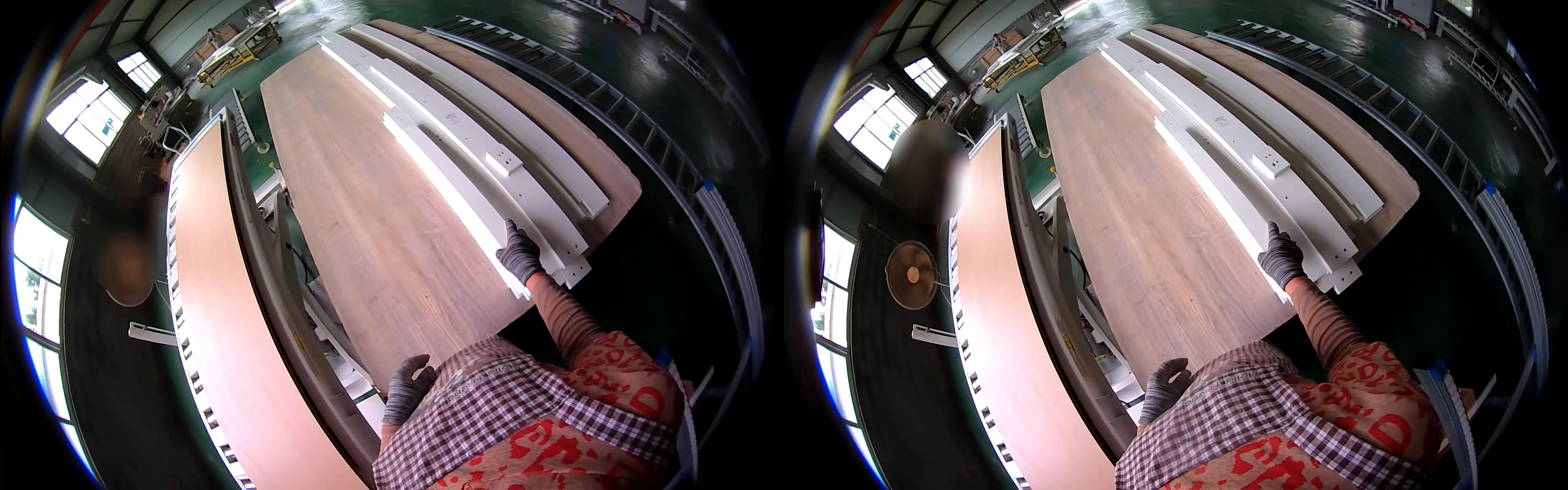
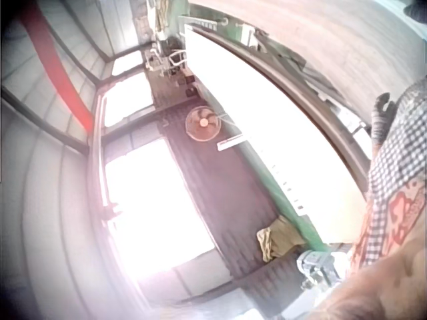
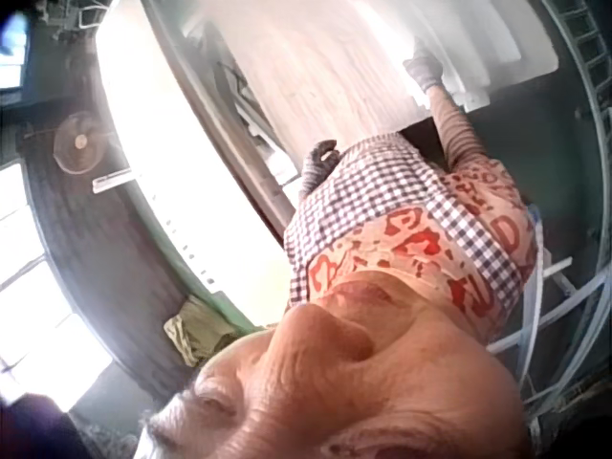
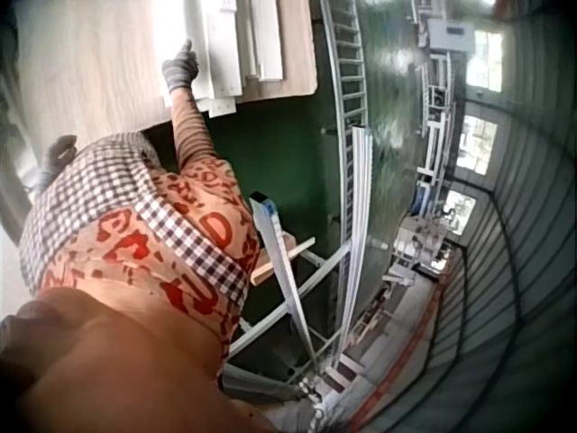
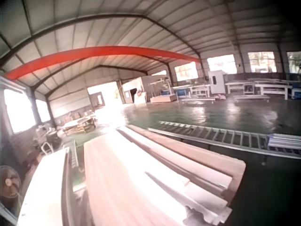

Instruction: The person repeatedly picks up white wooden planks from a stack on a workbench and feeds them one by one into a processing machine. The person wears gloves and handles the planks with both hands, placing them into the machine's input slot and then retrieving them to return to the stack. The task is performed in a repetitive loop throughout the clip.

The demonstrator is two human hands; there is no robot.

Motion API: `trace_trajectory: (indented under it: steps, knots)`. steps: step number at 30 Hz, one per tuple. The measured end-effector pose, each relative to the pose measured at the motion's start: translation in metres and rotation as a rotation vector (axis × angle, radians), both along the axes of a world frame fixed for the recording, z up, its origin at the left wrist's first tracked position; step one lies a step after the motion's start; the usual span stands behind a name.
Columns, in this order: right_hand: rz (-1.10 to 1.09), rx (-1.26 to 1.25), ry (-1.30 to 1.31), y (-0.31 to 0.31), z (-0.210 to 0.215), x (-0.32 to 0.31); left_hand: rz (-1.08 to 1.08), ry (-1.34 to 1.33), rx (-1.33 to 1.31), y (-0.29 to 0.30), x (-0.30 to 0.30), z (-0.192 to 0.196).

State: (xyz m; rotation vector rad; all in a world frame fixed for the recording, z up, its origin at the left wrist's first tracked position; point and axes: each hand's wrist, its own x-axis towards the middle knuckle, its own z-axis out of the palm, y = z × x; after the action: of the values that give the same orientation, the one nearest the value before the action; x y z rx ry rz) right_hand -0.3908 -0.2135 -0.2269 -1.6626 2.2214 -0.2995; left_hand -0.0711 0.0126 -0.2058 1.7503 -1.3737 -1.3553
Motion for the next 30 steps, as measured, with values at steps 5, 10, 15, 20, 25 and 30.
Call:
trace_trajectory:
  steps: [5, 10, 15, 20, 25, 30]
  knots:
    - [0.101, 0.062, 0.295, -0.014, 0.002, 0.008, 0.161, 0.053, -0.059, 0.016, 0.009, -0.008]
    - [0.169, 0.006, 0.47, -0.01, -0.007, 0.017, 0.277, 0.09, -0.05, 0.041, 0.02, -0.011]
    - [0.449, -0.249, 0.299, 0.023, -0.01, 0.068, 0.702, 0.214, -0.196, 0.092, 0.064, 0.005]
    - [0.842, -0.195, -0.087, 0.09, -0.014, 0.143, 1.254, 0.057, -0.506, 0.154, 0.138, 0.006]
    - [1.472, 0.25, -0.16, 0.136, 0.018, 0.205, 1.529, -0.65, -0.359, 0.267, 0.177, 0.029]
    - [1.551, -0.006, -0.231, 0.161, 0.002, 0.219, 1.586, -1.062, -0.235, 0.357, 0.172, 0.038]
